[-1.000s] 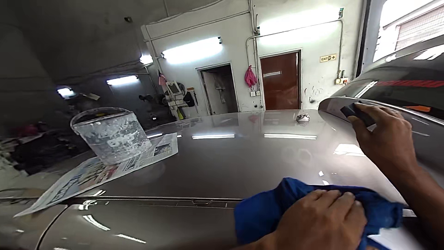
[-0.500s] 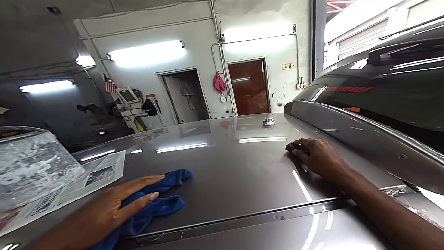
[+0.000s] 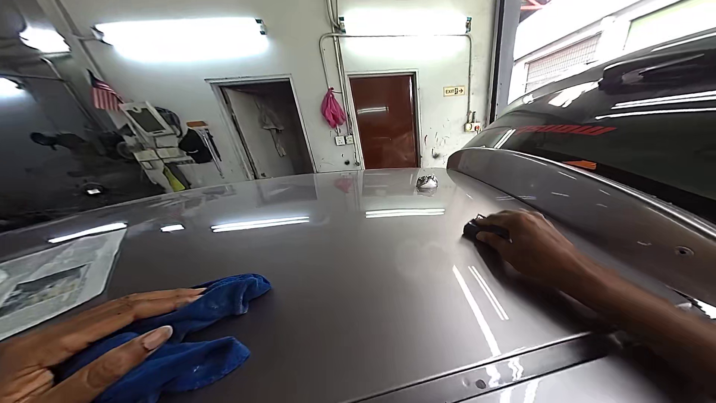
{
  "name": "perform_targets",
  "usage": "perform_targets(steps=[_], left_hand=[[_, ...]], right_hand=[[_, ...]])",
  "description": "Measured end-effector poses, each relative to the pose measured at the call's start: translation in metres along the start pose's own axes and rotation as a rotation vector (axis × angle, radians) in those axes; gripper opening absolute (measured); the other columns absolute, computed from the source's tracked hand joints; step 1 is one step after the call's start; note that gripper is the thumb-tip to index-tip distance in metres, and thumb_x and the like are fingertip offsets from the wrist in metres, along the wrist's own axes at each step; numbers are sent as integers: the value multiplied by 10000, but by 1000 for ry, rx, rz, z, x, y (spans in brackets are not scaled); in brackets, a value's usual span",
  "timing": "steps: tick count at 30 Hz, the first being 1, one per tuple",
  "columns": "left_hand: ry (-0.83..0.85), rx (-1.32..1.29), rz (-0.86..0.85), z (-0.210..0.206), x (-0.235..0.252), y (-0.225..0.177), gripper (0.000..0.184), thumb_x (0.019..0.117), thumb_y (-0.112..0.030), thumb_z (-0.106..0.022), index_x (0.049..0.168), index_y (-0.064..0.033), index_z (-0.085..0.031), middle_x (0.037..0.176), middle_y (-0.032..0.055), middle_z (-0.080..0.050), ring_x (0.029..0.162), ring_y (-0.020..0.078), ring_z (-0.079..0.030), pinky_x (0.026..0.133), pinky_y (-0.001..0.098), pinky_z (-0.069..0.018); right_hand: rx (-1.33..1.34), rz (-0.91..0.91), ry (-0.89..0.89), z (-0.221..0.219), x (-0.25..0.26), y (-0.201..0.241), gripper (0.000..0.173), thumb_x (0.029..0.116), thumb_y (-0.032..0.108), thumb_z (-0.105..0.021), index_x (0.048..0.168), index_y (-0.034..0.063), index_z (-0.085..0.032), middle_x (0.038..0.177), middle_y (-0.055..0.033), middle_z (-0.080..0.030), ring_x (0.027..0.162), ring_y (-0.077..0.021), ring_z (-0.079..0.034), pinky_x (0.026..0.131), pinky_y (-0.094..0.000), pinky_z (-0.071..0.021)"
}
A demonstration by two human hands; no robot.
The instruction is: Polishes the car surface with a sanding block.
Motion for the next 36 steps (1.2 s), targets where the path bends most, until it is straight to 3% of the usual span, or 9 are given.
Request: perform_targets(steps=[3,7,12,17,22,25,28,32,36], left_hand=[[19,-30,-75,2,-1,5,421,1011,-128,-461,1127,258,-584,1253,425,-590,1262,485,-573,1126,482,-427],[6,-38,-103,-1,0,11,465,1032,-172,-457,1143,263,-578,1229,436,-592,1235,473,-587,1112,476,-434],[30,-41,-86,2,1,14,441,1032,-155,-462,1174,246,-578,1259,424,-587,1269,456,-572,1133,459,-417],[18,-36,-55,4,-6,20,418,1041,-166,-478,1186,206,-604,1285,390,-596,1287,428,-571,1133,461,-423],[-22,-22,-4,3,-5,26,392,1020,-179,-513,1188,146,-654,1300,321,-627,1288,380,-588,1130,469,-435],[-15,-33,-47,5,-12,29,412,1038,-199,-499,1212,146,-642,1311,327,-620,1301,387,-580,1138,478,-430],[-29,-17,-5,3,-8,29,400,1023,-192,-517,1183,150,-652,1293,325,-629,1284,388,-590,1128,480,-437],[-22,-40,0,2,-5,33,397,1011,-195,-521,1182,135,-661,1295,303,-634,1283,355,-592,1126,462,-440],[-3,-58,-54,5,-13,28,425,1048,-207,-493,1211,159,-633,1307,337,-617,1300,379,-579,1140,457,-425]], right_hand=[[-26,3,-15,1,2,3,206,993,254,-662,1123,143,-777,981,-63,-737,978,-282,-680,877,-562,-520],[-51,105,-102,5,-24,7,292,987,322,-613,1201,195,-766,1122,15,-745,1065,-201,-683,910,-501,-539],[-37,50,-56,-4,4,-3,207,991,253,-662,1134,158,-776,1014,-46,-740,981,-255,-684,874,-541,-531],[-51,132,-96,11,-27,11,310,980,311,-596,1221,214,-764,1152,20,-743,1071,-197,-685,915,-483,-549],[-31,113,-57,3,-6,2,235,993,242,-651,1181,165,-769,1098,-26,-753,1028,-223,-700,925,-515,-541],[-33,120,-55,8,-21,8,277,1012,273,-599,1218,178,-757,1153,-14,-739,1081,-218,-682,952,-511,-534],[-57,193,-115,12,-34,8,368,982,374,-530,1224,214,-756,1153,41,-740,1075,-172,-689,915,-479,-559],[-43,151,-65,1,-8,-1,255,1005,241,-609,1189,151,-762,1094,-37,-748,1016,-229,-705,892,-527,-551],[-31,158,-62,7,-23,2,287,1005,276,-587,1213,167,-752,1153,-11,-737,1065,-222,-686,931,-517,-537]])
Point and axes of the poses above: each hand's wrist, its own x-axis towards the middle knuckle, its own z-axis out of the back of the hand, y = z × x, the point moved 3 cm from there along x, towards the middle knuckle
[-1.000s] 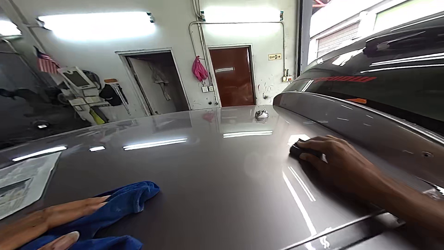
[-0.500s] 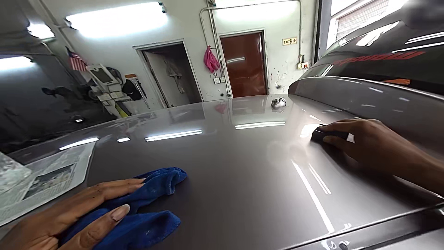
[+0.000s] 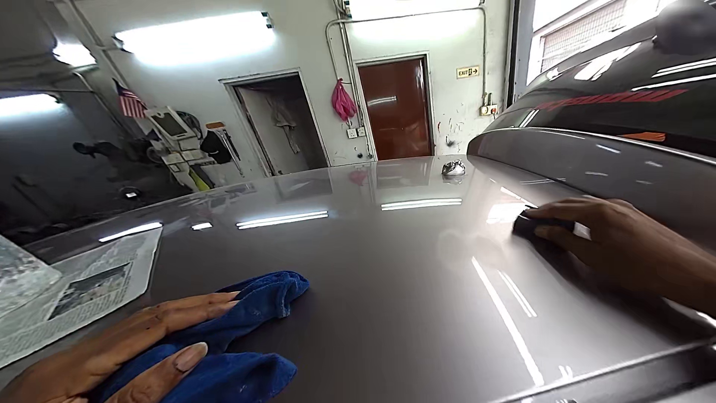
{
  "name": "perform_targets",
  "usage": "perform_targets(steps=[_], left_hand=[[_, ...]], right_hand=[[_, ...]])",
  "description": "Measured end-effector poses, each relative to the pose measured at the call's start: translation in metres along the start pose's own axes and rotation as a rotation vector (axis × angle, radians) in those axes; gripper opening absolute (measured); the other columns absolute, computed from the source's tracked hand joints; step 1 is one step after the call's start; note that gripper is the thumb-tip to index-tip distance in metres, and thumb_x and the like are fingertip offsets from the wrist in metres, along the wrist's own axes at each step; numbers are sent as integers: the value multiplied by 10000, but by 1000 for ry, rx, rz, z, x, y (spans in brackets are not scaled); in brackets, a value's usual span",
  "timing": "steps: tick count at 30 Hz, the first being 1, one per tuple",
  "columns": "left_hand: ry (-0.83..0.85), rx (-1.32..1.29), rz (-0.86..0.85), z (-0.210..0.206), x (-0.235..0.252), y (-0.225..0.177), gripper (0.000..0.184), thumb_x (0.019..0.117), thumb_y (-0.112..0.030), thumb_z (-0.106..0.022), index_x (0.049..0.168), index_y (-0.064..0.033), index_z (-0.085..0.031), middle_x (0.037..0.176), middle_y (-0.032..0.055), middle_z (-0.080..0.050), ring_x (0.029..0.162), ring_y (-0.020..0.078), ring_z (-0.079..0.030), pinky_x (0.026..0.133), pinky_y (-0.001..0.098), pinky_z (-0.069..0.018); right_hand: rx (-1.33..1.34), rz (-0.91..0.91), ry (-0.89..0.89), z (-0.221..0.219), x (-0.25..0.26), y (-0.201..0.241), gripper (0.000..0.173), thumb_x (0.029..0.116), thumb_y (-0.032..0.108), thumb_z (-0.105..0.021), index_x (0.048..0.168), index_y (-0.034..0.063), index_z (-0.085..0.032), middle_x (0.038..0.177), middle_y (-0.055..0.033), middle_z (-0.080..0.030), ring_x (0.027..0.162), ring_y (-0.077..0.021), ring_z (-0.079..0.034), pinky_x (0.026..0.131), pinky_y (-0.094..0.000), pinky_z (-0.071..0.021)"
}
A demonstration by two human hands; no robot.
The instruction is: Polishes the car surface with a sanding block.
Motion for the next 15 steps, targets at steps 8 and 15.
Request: perform_targets(steps=[8,15], left_hand=[[-46,70,51,0,-2,17,412,1033,-281,-526,1239,40,-683,1335,192,-654,1302,270,-596,1135,438,-454],[-127,127,49,-6,-2,33,404,1007,-415,-537,1211,-125,-730,1289,7,-697,1240,159,-636,1088,379,-510]], right_hand=[[-13,17,-24,-14,26,-19,242,1000,228,-625,1179,144,-764,1066,-66,-745,974,-275,-714,827,-592,-550],[85,-88,74,2,0,6,277,969,94,-650,1229,34,-727,1239,-145,-708,1165,-334,-664,997,-592,-503]])
Point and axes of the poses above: each hand's wrist, its own x-axis towards the middle knuckle, its own z-axis out of the back of the hand, y = z × x, the point moved 3 cm from there along x, towards the middle knuckle
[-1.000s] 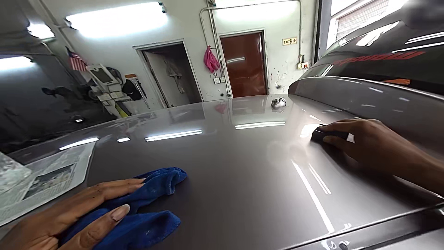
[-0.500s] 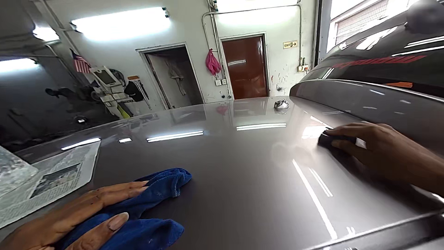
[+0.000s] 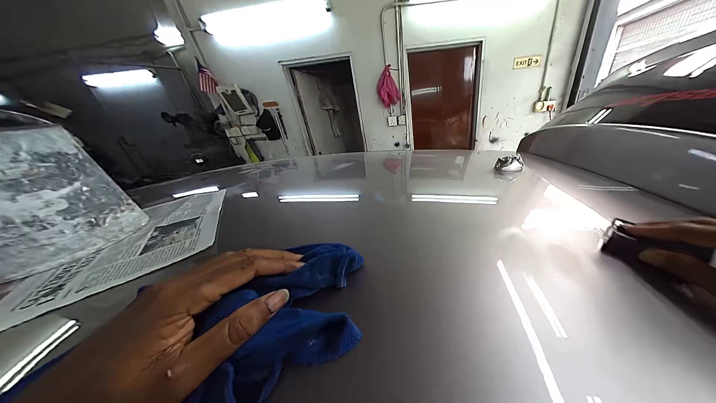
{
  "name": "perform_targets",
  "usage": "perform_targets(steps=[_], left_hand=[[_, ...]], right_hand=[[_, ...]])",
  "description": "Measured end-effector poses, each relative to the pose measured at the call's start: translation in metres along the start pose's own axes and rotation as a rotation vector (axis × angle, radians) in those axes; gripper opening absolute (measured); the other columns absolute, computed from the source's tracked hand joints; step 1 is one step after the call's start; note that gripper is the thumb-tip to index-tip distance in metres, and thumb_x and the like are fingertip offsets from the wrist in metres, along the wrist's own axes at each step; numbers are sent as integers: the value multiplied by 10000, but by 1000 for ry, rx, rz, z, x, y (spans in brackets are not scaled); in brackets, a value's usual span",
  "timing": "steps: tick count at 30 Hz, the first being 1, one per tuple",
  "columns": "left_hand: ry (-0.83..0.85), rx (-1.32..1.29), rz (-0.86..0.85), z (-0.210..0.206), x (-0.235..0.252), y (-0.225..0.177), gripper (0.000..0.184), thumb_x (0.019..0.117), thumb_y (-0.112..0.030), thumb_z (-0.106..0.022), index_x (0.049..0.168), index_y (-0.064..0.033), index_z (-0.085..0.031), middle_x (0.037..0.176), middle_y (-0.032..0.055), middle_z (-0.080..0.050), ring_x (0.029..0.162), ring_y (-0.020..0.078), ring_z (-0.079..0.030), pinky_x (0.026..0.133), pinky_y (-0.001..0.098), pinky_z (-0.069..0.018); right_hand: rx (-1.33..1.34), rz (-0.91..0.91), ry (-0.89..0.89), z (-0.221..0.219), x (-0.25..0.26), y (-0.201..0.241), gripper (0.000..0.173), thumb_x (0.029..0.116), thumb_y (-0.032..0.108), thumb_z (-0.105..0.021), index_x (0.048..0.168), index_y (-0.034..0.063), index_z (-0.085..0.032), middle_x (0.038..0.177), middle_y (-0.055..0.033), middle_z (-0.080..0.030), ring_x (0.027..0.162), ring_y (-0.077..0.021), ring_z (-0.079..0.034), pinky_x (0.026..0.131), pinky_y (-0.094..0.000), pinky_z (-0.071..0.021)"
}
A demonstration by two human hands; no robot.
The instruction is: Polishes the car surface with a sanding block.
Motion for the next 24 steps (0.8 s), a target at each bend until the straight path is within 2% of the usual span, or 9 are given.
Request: perform_targets(steps=[4,7,9,11,12,15,18,21,24], left_hand=[[-8,-22,-12,3,-1,-4,419,1014,-398,-527,1222,-93,-727,1312,51,-691,1269,186,-624,1109,401,-494],[20,-51,-21,5,-3,-7,419,1024,-351,-539,1232,-31,-712,1329,106,-677,1288,225,-610,1131,429,-468],[-6,-25,-1,2,0,-4,402,1009,-368,-548,1198,-64,-729,1294,66,-696,1254,194,-629,1104,408,-488],[-2,-2,15,-1,2,-2,407,998,-399,-536,1197,-103,-731,1281,21,-702,1232,159,-640,1087,377,-507],[2,-7,11,0,4,-3,410,999,-395,-533,1201,-96,-728,1282,31,-700,1232,166,-640,1087,382,-506],[32,-51,-2,6,1,-11,415,1015,-304,-528,1221,14,-698,1313,154,-675,1276,250,-617,1121,427,-473],[50,-105,7,6,2,-27,390,991,-189,-536,1139,146,-670,1283,295,-645,1288,367,-591,1139,472,-432],[68,-75,65,1,9,-30,376,981,-169,-542,1145,145,-666,1272,284,-649,1263,346,-604,1118,459,-446],[87,-92,39,3,9,-31,381,991,-175,-528,1163,138,-662,1279,290,-642,1263,347,-599,1111,460,-448]], right_hand=[[-72,110,-85,-9,24,-19,266,989,235,-613,1183,127,-759,1106,-77,-742,1017,-280,-711,864,-611,-540],[-34,48,-7,4,2,0,284,971,147,-653,1234,74,-733,1207,-122,-715,1130,-326,-671,975,-604,-508],[-8,-15,20,7,-5,7,296,967,86,-667,1256,50,-723,1271,-139,-700,1188,-335,-654,1018,-586,-496],[-12,16,-14,-2,1,-4,261,962,82,-668,1210,29,-730,1215,-154,-712,1142,-346,-669,978,-610,-502],[-33,51,-38,-6,8,-11,259,971,127,-651,1206,60,-738,1184,-133,-721,1098,-328,-683,934,-614,-516],[-82,112,-100,-8,24,-20,286,981,270,-610,1196,160,-762,1117,-44,-743,1003,-246,-710,838,-584,-549],[-55,86,-75,2,0,-8,318,987,292,-603,1232,147,-744,1200,-39,-723,1097,-244,-684,924,-558,-537],[-56,117,-56,0,0,-11,347,998,303,-569,1233,109,-736,1213,-67,-720,1115,-261,-682,948,-562,-530],[-98,112,-67,-10,26,-22,268,1007,258,-605,1195,145,-759,1090,-59,-750,982,-249,-716,836,-564,-553]])
Point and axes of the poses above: each hand's wrist, its own x-axis towards the middle knuckle, its own z-axis out of the back of the hand, y = z × x, the point moved 3 cm from there along x, towards the middle knuckle
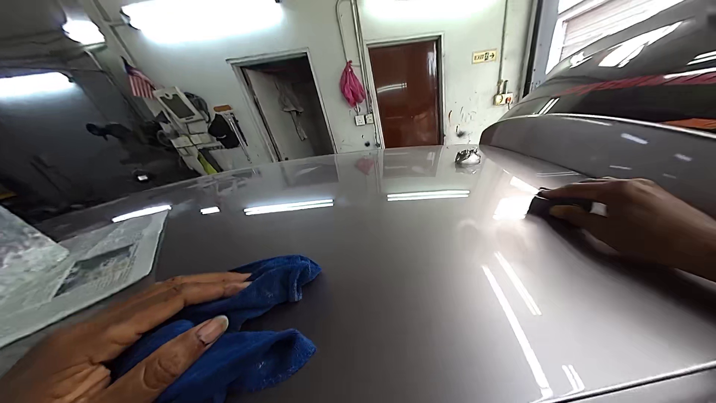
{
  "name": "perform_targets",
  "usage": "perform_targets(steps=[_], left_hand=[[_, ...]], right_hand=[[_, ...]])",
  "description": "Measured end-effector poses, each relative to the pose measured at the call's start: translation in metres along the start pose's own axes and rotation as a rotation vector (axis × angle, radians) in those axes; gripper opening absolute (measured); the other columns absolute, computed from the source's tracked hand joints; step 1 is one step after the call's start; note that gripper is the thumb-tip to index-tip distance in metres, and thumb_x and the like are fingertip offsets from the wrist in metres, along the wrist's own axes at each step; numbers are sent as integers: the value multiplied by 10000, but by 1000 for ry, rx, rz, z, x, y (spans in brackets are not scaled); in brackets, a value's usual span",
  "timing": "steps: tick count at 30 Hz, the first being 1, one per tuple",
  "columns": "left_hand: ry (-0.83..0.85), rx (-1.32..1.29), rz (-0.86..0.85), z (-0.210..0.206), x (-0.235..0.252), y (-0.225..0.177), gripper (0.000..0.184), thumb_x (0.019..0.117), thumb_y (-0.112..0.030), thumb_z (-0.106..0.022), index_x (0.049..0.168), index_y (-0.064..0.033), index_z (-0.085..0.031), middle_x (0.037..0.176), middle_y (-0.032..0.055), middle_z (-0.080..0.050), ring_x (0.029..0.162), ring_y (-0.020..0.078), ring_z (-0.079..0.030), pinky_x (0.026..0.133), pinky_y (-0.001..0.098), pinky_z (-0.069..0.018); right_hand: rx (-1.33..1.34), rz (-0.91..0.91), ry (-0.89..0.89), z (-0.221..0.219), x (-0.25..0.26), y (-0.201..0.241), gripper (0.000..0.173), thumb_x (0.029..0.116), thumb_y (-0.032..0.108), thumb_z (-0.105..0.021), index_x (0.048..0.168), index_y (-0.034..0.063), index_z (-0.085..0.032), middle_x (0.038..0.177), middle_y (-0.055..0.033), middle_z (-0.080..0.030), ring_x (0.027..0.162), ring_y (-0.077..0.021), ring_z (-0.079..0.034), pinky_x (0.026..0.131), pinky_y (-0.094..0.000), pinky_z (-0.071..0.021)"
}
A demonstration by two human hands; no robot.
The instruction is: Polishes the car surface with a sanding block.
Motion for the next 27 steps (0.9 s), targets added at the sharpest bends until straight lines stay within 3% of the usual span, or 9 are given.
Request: perform_targets(steps=[3,6,9,13,18,21,24,27], left_hand=[[6,-30,-52,4,-5,-2,402,1014,-183,-515,1160,167,-647,1270,336,-632,1276,388,-594,1125,475,-441],[19,-4,-9,2,-2,-5,388,997,-160,-523,1129,186,-640,1254,348,-627,1264,401,-589,1124,476,-433],[33,16,11,-2,4,-5,389,987,-161,-523,1132,179,-643,1262,339,-627,1259,396,-588,1116,483,-431],[24,-17,-69,3,-3,-2,399,1028,-180,-505,1166,169,-638,1271,343,-627,1276,381,-591,1121,460,-442],[46,32,-19,-4,6,-11,393,997,-146,-493,1109,208,-622,1230,377,-617,1248,418,-588,1113,472,-434],[71,33,-48,-3,9,-5,393,1013,-162,-504,1144,187,-628,1246,358,-624,1239,394,-601,1099,468,-448],[45,-16,-107,1,0,4,404,1048,-185,-494,1197,168,-623,1287,348,-615,1280,375,-585,1122,460,-437],[44,-31,-115,1,-1,4,406,1048,-184,-499,1185,179,-620,1274,359,-616,1279,378,-584,1127,456,-432]], right_hand=[[1,-12,11,6,-2,4,269,1006,260,-607,1208,159,-753,1098,-28,-738,1010,-222,-701,878,-549,-556],[32,14,5,16,-27,15,370,989,342,-562,1260,159,-734,1220,-12,-718,1104,-212,-676,947,-525,-537],[30,38,-11,6,-18,3,348,994,336,-559,1226,158,-748,1182,-27,-733,1087,-230,-693,921,-555,-539],[16,-17,33,5,5,-2,261,1015,252,-610,1225,189,-752,1148,-15,-742,1046,-203,-702,894,-516,-554],[31,52,-4,15,-33,13,393,997,388,-519,1262,194,-734,1239,19,-714,1111,-182,-674,944,-489,-545],[21,60,-12,0,-11,-4,316,1005,308,-552,1211,174,-751,1162,-15,-741,1074,-213,-700,929,-526,-548],[23,6,41,-2,11,-11,277,1026,295,-585,1236,209,-744,1141,-3,-742,1052,-196,-700,906,-534,-551],[18,76,7,11,-21,7,364,1003,361,-517,1254,210,-733,1191,25,-721,1103,-173,-678,950,-494,-549]])
Point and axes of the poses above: each hand's wrist, its own x-axis towards the middle knuckle, its own z-axis out of the back of the hand, y = z × x, the point moved 3 cm from there along x, towards the middle knuckle
